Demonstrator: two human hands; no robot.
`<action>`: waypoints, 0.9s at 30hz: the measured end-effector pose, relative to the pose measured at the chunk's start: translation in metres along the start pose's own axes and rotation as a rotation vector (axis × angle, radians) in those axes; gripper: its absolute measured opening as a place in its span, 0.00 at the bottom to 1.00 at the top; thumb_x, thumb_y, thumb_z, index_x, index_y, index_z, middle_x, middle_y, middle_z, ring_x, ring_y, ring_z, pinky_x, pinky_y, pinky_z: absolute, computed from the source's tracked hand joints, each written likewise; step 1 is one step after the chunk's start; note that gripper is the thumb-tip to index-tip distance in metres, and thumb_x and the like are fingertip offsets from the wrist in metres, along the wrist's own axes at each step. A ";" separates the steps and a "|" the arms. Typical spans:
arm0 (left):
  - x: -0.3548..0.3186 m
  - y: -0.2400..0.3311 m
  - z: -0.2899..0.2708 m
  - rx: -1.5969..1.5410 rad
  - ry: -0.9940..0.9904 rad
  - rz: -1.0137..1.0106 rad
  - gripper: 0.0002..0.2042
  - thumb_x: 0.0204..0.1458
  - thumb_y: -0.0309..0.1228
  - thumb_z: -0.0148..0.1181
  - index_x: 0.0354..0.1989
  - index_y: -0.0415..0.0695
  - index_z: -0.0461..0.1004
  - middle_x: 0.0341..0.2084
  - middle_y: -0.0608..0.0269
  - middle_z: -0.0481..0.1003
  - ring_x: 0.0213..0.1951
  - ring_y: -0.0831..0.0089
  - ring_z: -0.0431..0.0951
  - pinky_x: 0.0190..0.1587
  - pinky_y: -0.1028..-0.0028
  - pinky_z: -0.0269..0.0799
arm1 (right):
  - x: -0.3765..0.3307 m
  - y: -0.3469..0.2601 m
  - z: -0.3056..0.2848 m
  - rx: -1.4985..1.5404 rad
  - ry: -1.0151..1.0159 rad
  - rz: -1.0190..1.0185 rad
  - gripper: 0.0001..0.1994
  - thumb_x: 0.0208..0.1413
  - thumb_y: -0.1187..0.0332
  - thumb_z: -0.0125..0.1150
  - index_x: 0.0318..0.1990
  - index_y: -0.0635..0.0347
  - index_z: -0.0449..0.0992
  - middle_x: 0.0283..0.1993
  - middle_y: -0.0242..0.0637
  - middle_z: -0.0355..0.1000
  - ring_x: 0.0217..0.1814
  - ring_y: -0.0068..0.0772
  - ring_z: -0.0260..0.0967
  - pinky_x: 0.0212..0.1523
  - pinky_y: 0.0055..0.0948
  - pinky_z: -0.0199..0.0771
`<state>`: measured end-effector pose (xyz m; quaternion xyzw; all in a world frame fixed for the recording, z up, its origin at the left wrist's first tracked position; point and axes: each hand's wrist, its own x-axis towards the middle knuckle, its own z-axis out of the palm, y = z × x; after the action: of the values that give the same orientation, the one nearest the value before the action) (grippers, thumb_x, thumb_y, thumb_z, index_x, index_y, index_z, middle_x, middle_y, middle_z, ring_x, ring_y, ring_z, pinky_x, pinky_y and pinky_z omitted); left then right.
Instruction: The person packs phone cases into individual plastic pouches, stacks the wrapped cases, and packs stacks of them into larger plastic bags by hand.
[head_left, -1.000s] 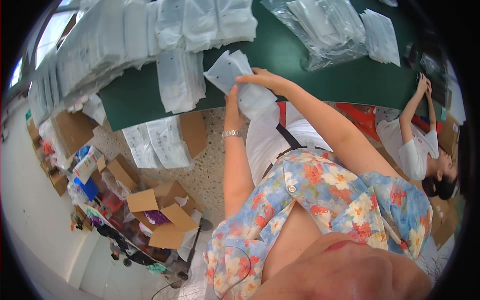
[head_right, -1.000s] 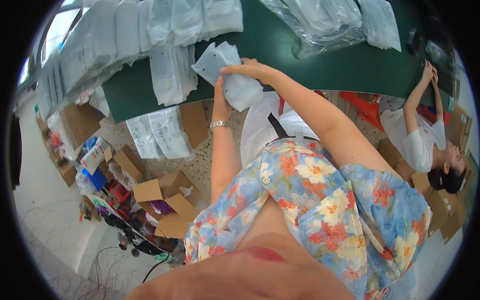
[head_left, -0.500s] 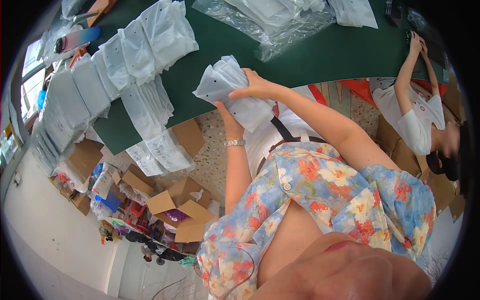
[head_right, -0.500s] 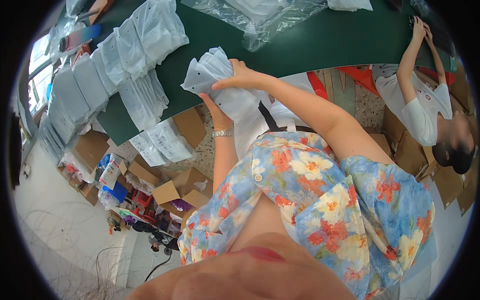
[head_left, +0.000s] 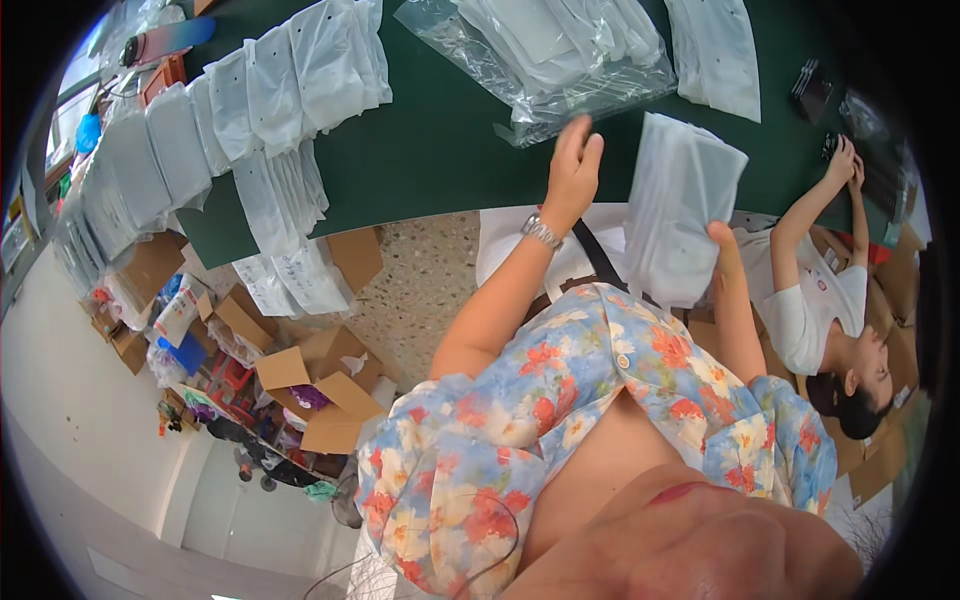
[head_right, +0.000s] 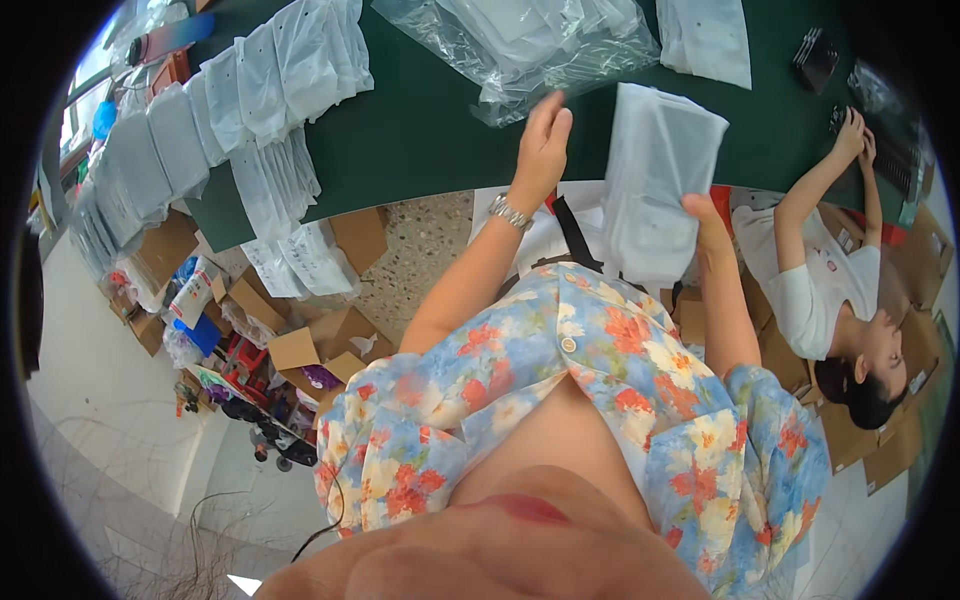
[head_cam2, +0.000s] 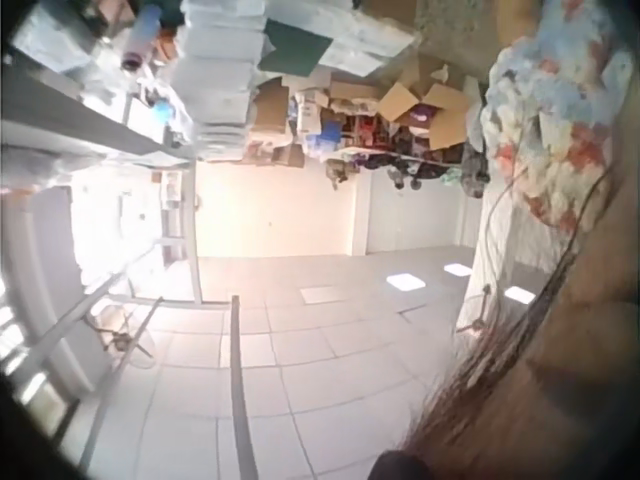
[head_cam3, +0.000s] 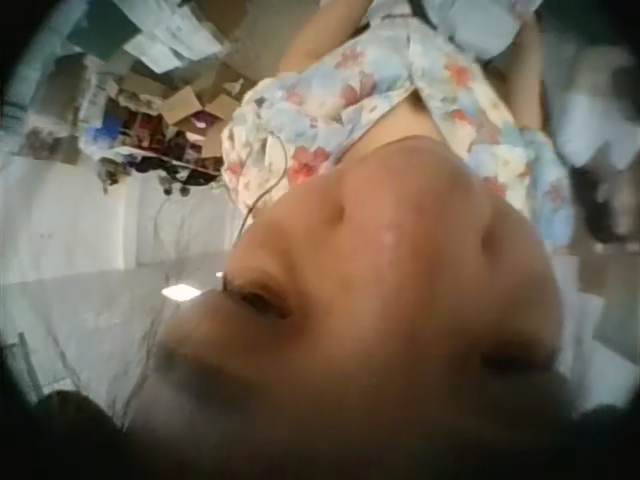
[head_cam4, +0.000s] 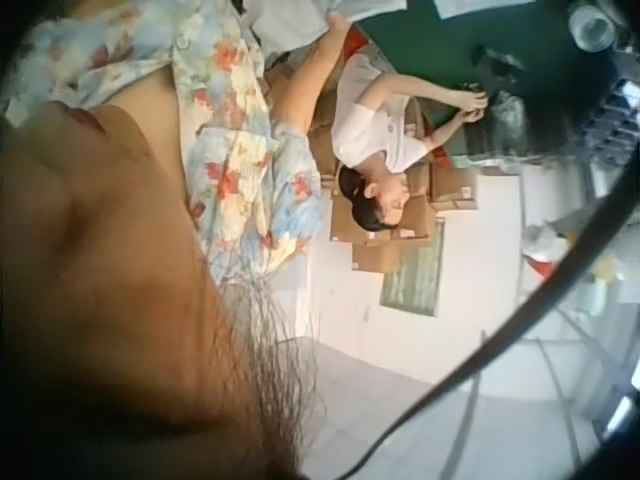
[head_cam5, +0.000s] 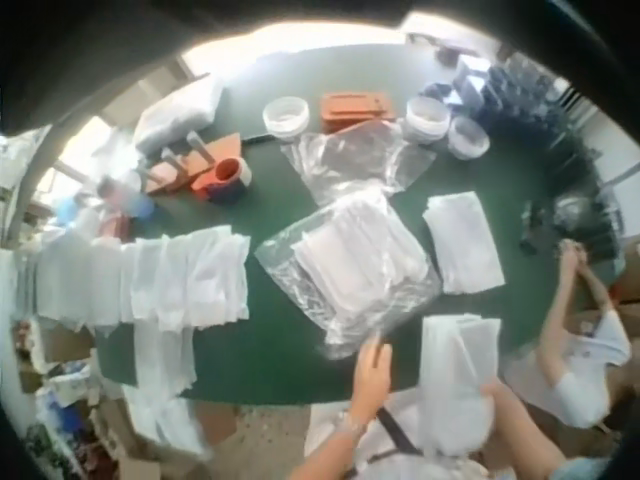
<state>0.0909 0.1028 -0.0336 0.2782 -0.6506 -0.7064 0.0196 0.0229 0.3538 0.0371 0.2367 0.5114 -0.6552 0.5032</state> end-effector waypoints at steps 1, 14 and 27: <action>0.012 -0.014 0.008 0.082 0.185 -0.055 0.26 0.60 0.32 0.49 0.63 0.29 0.56 0.64 0.36 0.53 0.64 0.45 0.55 0.66 0.59 0.49 | -0.003 0.001 -0.005 -0.015 -0.018 0.008 0.47 0.37 0.54 0.71 0.65 0.66 0.55 0.59 0.43 0.66 0.57 0.37 0.68 0.57 0.34 0.70; 0.125 -0.023 0.004 -0.508 0.829 -0.121 0.21 0.57 0.34 0.59 0.53 0.34 0.63 0.44 0.55 0.71 0.43 0.69 0.71 0.48 0.71 0.69 | 0.028 -0.032 0.038 -0.354 -0.199 -0.064 0.55 0.31 0.51 0.73 0.68 0.65 0.51 0.64 0.44 0.57 0.66 0.38 0.55 0.65 0.35 0.55; 0.158 -0.023 -0.068 0.372 0.006 0.423 0.23 0.68 0.39 0.27 0.62 0.50 0.67 0.65 0.56 0.59 0.69 0.56 0.50 0.70 0.55 0.38 | 0.109 -0.088 0.128 -1.558 -0.470 -0.670 0.61 0.26 0.53 0.72 0.72 0.54 0.42 0.61 0.54 0.56 0.63 0.57 0.53 0.66 0.44 0.51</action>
<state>-0.0070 -0.0170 -0.1130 0.1371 -0.8128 -0.5540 0.1171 -0.0723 0.1893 0.0317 -0.4774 0.7387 -0.2649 0.3952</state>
